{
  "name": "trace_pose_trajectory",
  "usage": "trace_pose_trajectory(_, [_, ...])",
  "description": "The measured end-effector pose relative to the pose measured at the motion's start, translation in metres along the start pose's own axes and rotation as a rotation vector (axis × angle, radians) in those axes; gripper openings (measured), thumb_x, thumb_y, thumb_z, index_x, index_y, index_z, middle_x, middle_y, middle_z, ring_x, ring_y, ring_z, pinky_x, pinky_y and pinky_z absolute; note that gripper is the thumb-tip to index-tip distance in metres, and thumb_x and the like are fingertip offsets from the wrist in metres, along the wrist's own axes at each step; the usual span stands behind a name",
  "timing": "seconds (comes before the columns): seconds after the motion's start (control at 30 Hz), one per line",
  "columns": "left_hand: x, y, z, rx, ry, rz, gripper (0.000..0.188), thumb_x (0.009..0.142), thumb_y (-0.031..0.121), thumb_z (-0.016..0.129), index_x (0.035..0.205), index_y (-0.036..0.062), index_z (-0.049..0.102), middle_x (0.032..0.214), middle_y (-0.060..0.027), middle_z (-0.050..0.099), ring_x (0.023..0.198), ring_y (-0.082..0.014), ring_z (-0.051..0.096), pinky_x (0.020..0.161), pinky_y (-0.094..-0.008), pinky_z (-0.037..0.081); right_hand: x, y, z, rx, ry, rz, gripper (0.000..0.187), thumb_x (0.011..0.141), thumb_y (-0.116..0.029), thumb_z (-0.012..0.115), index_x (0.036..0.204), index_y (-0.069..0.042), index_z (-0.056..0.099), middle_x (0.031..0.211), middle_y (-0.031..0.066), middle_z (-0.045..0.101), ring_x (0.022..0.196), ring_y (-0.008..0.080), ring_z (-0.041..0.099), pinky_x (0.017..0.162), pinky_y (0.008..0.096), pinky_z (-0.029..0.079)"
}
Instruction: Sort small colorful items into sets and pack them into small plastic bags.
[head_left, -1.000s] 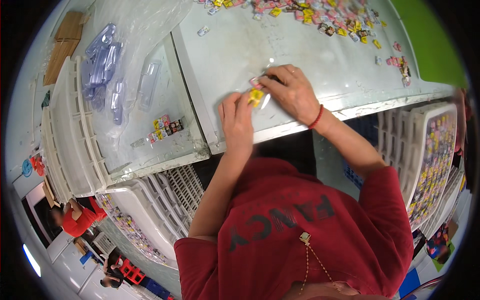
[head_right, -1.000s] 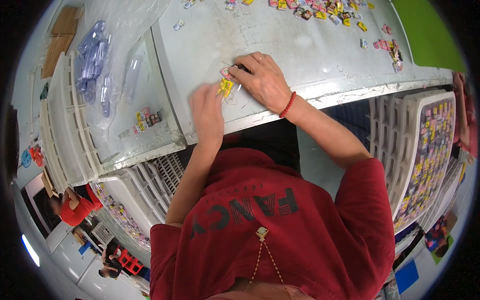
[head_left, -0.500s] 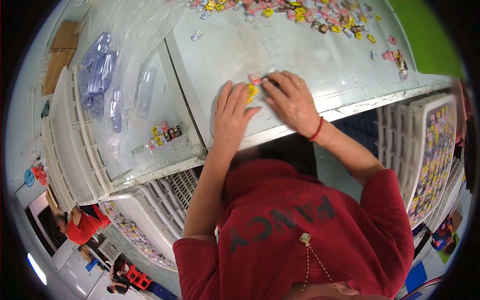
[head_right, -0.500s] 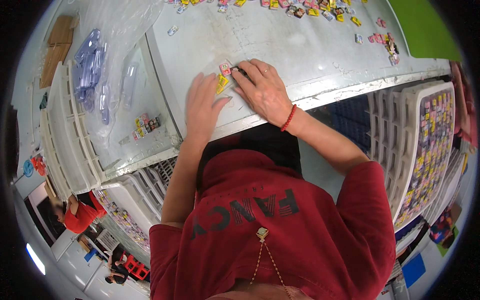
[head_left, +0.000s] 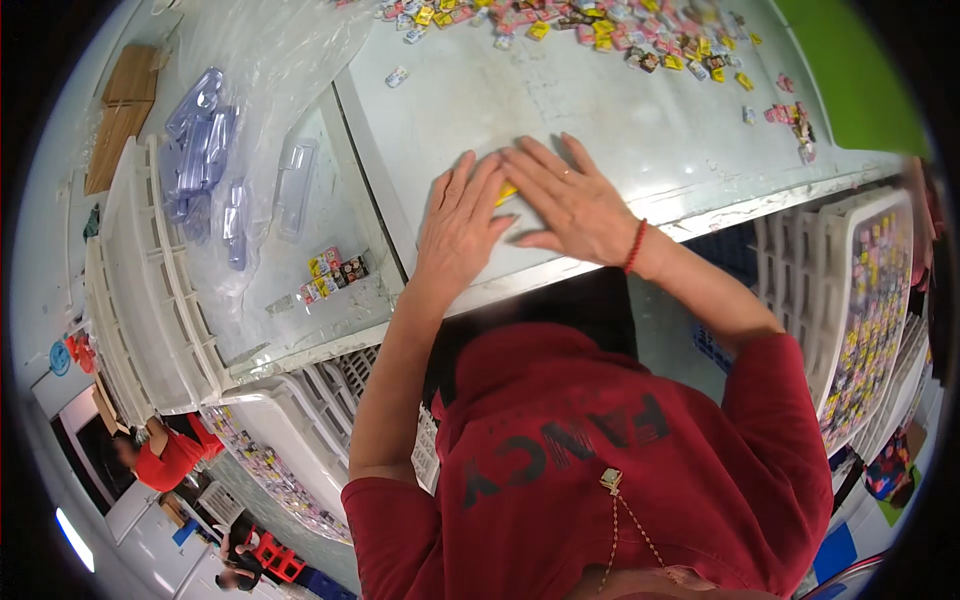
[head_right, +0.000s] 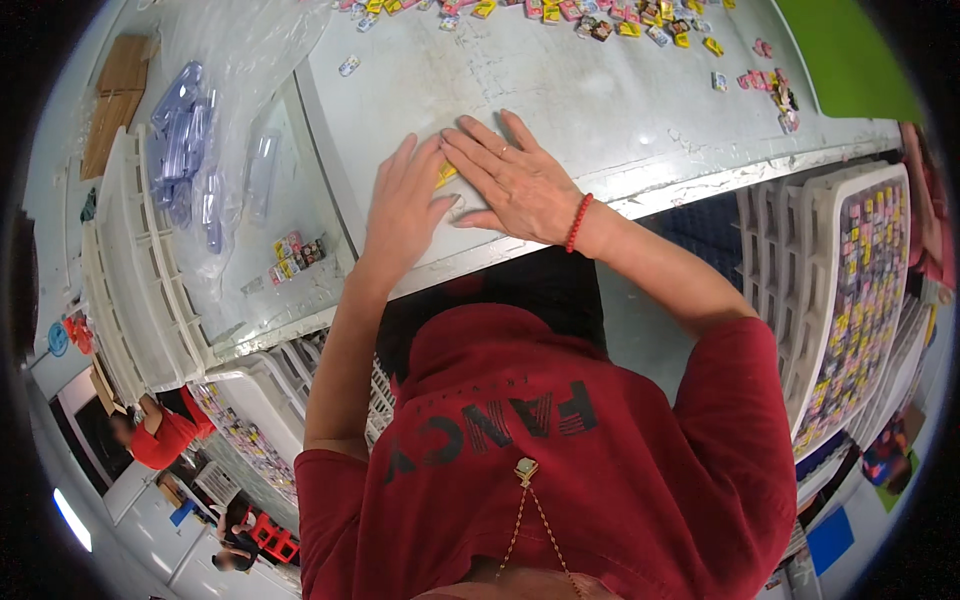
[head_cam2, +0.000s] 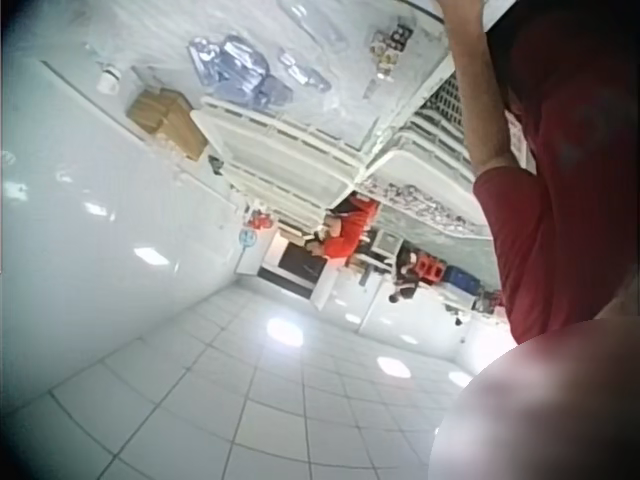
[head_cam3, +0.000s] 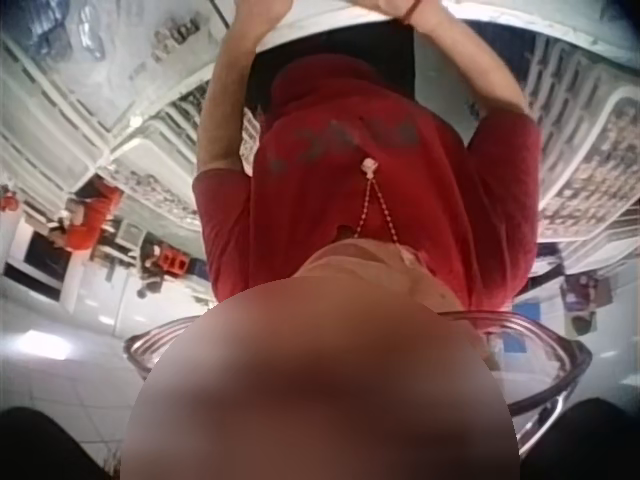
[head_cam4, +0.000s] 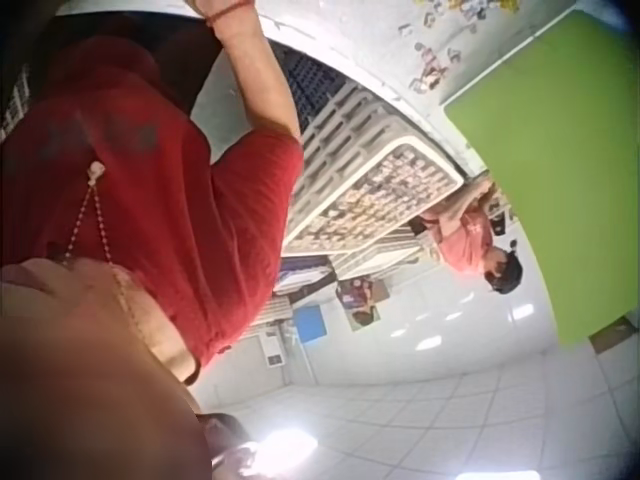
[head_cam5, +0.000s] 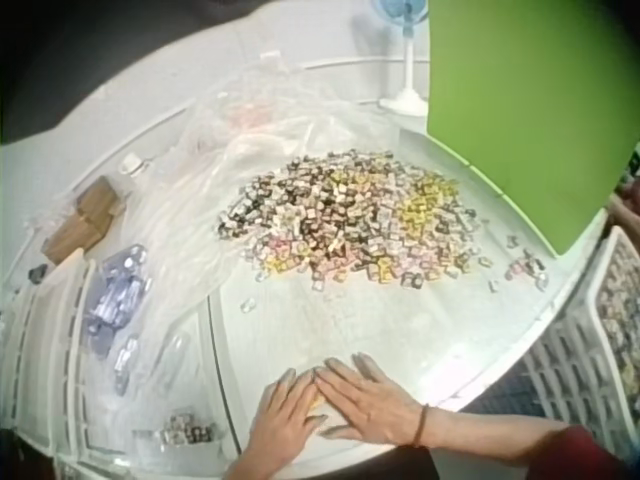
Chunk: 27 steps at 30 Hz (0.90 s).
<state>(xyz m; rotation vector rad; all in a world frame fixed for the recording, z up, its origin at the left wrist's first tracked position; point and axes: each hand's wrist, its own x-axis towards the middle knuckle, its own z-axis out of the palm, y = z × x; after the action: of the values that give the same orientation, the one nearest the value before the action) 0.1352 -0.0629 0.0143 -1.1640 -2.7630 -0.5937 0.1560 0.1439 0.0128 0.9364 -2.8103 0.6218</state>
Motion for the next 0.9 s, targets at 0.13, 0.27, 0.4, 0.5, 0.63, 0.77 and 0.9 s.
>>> trace_pose_trajectory(0.13, [0.001,0.001,-0.003,-0.120,0.040,-0.053,0.076,0.072,0.021,0.075,0.134,-0.0052,0.039,0.140,-0.0164,0.043,0.131,-0.0325,0.039,0.105,-0.0438,0.032,-0.006,0.002,-0.007,-0.038,-0.041,-0.074,0.078,0.082,-0.050,0.060,0.141,-0.004,0.037,0.147,0.0108,0.038,0.139,0.0305,0.029,0.111,0.0544,0.022])
trace_pose_trajectory(0.27, [0.001,-0.001,-0.005,-0.244,0.023,-0.100,0.081,0.071,0.024,0.077,0.135,-0.0050,0.037,0.142,-0.0175,0.040,0.132,-0.0345,0.038,0.106,-0.0434,0.031,-0.010,0.003,-0.001,-0.048,-0.056,-0.072,0.075,0.084,-0.050,0.057,0.141,-0.004,0.039,0.147,0.0118,0.037,0.139,0.0318,0.030,0.111,0.0543,0.022])
trace_pose_trajectory(0.4, [-0.017,0.005,-0.021,-0.157,0.171,-0.146,0.078,0.070,0.023,0.079,0.132,-0.0034,0.040,0.138,-0.0174,0.043,0.128,-0.0374,0.041,0.104,-0.0434,0.035,-0.008,0.001,-0.009,0.039,0.013,-0.040,0.074,0.086,-0.051,0.055,0.140,-0.004,0.039,0.147,0.0134,0.036,0.138,0.0338,0.030,0.111,0.0548,0.022])
trace_pose_trajectory(0.5, [-0.046,0.005,-0.021,-0.183,0.240,-0.217,0.069,0.068,0.021,0.081,0.125,-0.0009,0.047,0.131,-0.0169,0.048,0.117,-0.0379,0.048,0.097,-0.0431,0.041,-0.004,-0.001,-0.008,0.007,0.052,-0.040,0.074,0.086,-0.053,0.054,0.140,-0.005,0.040,0.147,0.0143,0.036,0.138,0.0349,0.030,0.110,0.0550,0.021])
trace_pose_trajectory(0.63, [-0.058,0.010,-0.012,-0.155,0.294,-0.244,0.046,0.069,0.014,0.080,0.108,0.0020,0.058,0.119,-0.0134,0.056,0.103,-0.0326,0.055,0.088,-0.0411,0.046,0.002,-0.005,-0.002,-0.053,-0.029,-0.066,0.073,0.086,-0.052,0.054,0.141,-0.007,0.039,0.147,0.0142,0.035,0.138,0.0342,0.029,0.111,0.0555,0.021])
trace_pose_trajectory(0.77, [-0.052,0.010,-0.004,-0.109,0.380,-0.218,0.030,0.070,0.008,0.078,0.096,0.0029,0.063,0.109,-0.0098,0.061,0.098,-0.0292,0.057,0.085,-0.0388,0.046,0.002,-0.006,0.002,-0.044,-0.036,-0.065,0.068,0.087,-0.051,0.055,0.138,-0.008,0.042,0.147,0.0151,0.036,0.138,0.0349,0.029,0.111,0.0550,0.021])
trace_pose_trajectory(0.9, [-0.055,0.004,-0.005,-0.129,0.368,-0.157,0.027,0.070,0.007,0.078,0.093,0.0031,0.063,0.103,-0.0088,0.063,0.097,-0.0285,0.057,0.083,-0.0381,0.047,-0.006,-0.008,-0.010,-0.070,0.113,0.074,0.062,0.088,-0.045,0.057,0.134,-0.006,0.045,0.143,0.0159,0.040,0.136,0.0361,0.032,0.110,0.0538,0.022])
